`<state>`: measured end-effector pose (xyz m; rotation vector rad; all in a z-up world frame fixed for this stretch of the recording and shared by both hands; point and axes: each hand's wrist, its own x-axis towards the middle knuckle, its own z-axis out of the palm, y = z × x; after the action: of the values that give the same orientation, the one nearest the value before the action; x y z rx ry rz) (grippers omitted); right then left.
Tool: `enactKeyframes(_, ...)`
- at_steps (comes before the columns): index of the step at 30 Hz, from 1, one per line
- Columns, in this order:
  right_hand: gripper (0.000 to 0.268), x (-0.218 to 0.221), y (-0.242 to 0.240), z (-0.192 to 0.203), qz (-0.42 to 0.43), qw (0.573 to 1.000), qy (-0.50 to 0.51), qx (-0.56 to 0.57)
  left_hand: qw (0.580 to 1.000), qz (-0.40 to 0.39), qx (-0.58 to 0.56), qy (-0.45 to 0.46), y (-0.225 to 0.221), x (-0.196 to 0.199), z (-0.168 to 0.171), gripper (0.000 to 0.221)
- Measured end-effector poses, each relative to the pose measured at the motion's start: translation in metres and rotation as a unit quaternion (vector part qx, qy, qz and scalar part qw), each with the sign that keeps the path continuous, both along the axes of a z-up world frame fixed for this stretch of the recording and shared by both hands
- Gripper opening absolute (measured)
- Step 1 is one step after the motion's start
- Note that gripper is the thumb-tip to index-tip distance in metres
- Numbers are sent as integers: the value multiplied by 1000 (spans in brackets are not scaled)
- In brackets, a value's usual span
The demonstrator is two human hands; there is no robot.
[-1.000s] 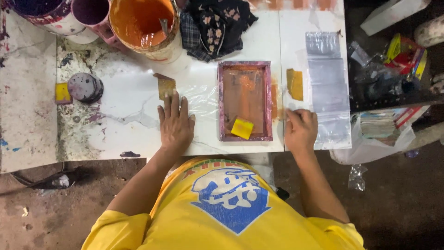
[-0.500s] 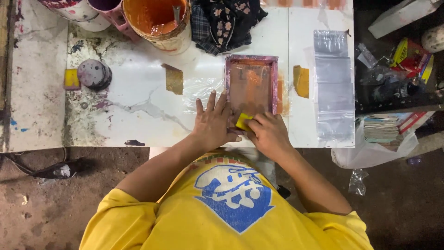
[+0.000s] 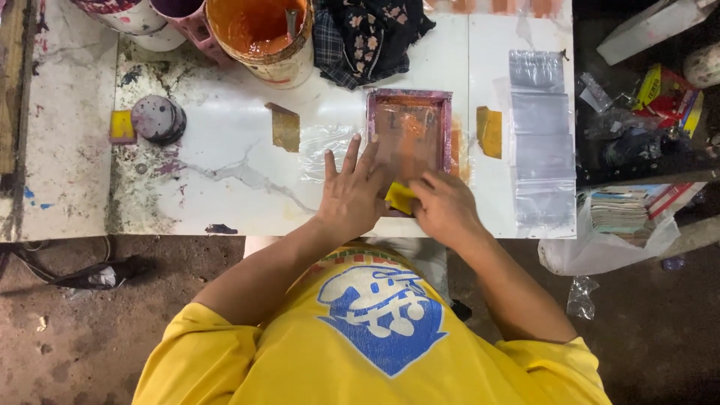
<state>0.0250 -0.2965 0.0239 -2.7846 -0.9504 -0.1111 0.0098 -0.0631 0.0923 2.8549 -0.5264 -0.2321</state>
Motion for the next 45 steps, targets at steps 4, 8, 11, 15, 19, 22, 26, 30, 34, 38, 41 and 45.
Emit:
enactKeyframes(4, 17, -9, 0, 22, 2, 1000, 6, -13, 999, 1, 41, -32, 0, -4, 2, 42)
enactKeyframes(8, 20, -23, 0, 15, -1, 1000, -8, -9, 998, -24, 61, -5, -9, -11, 8, 48)
enactKeyframes(11, 18, -23, 4, 14, 3, 999, -34, 6, 998, -23, 44, -27, -13, -11, -3, 48)
enactKeyframes(15, 17, -24, 1, 0, 20, 999, -35, 20, 998, -25, 2, -52, -19, -17, -14, 48)
enactKeyframes(19, 18, -24, -3, -2, 29, 999, -46, 1, 997, -14, -25, -67, -20, -18, -10, 44)
enactKeyframes(22, 16, -23, -4, 3, 59, 997, -34, 36, 996, -7, -48, -68, -22, -19, -20, 42)
enactKeyframes(26, 15, -23, -4, 2, 81, 994, -76, -15, 997, 12, -74, -31, -22, -19, -21, 45)
enactKeyframes(30, 21, -25, 3, 18, 75, 996, -50, -8, 990, 52, -100, -86, -14, -13, -25, 43)
enactKeyframes(34, 19, -23, -5, -7, 73, 996, -52, -14, 999, 39, -14, 20, -2, 5, -11, 71)
enactKeyframes(38, 20, -16, -5, -13, 77, 997, -15, 19, 994, 20, 65, 80, -2, 14, 7, 89)
enactKeyframes(41, 19, -11, -8, -13, 71, 997, -15, 11, 992, 10, 93, 81, -7, 19, 8, 88)
enactKeyframes(45, 12, 0, -13, -18, 72, 997, -19, 7, 984, -3, 140, 111, -14, 27, -2, 105)
